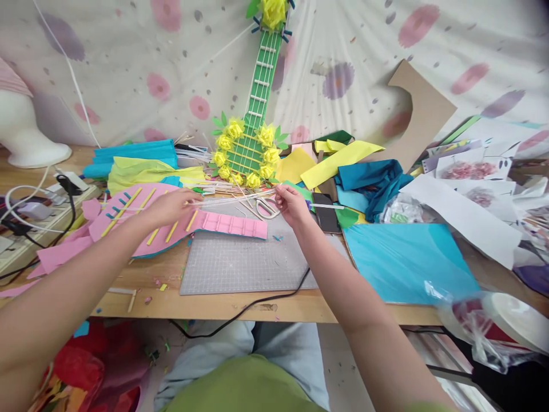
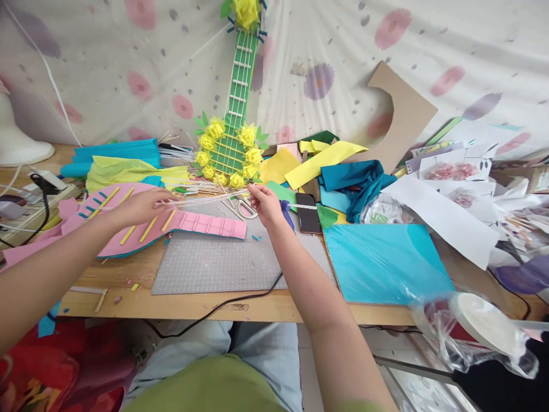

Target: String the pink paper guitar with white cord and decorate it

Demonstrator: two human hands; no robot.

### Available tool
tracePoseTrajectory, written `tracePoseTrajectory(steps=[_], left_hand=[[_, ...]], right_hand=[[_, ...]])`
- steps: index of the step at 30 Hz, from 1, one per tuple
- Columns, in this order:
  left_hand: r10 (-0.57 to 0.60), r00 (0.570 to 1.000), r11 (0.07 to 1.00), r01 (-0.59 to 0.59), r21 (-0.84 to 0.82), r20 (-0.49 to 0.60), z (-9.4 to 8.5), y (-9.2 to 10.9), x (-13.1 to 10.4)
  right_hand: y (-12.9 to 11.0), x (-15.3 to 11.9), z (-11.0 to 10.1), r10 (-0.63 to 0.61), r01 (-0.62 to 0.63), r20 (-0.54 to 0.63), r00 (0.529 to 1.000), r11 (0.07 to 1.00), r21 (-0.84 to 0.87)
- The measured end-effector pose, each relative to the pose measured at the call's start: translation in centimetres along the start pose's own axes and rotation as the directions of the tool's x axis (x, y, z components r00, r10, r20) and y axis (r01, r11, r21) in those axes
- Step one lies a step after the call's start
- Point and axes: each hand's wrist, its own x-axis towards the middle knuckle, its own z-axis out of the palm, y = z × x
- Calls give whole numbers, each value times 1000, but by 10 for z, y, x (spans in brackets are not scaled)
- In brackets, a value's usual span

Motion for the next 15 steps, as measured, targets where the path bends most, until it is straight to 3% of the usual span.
tracePoseTrajectory(steps=[4, 6, 8, 10, 12, 15], left_hand=[[-218, 976, 965, 216, 152, 0, -45, -62, -14], [-396, 918, 884, 384, 266, -11, -67, -91, -21], [-499, 865, 817, 488, 306, -48, -86, -113, -29], [-596, 799, 754, 591, 287, -80, -103, -126, -39], [-708, 697, 670, 714, 202, -117, -114, -131, -47], [-771, 587, 620, 780, -84, -246, -117, -128, -50]], right_hand=[[-2, 8, 20, 56, -56, 7, 998, 993, 103], [-3, 11, 29, 73, -74, 12, 997, 985, 159], [-4, 14, 37, 84, -87, 21, 996, 978, 191], [-6, 17, 43, 84, -88, 27, 996, 975, 202], [-8, 19, 45, 73, -76, 21, 997, 974, 212], [-9, 23, 42, 47, -42, -19, 999, 979, 201]])
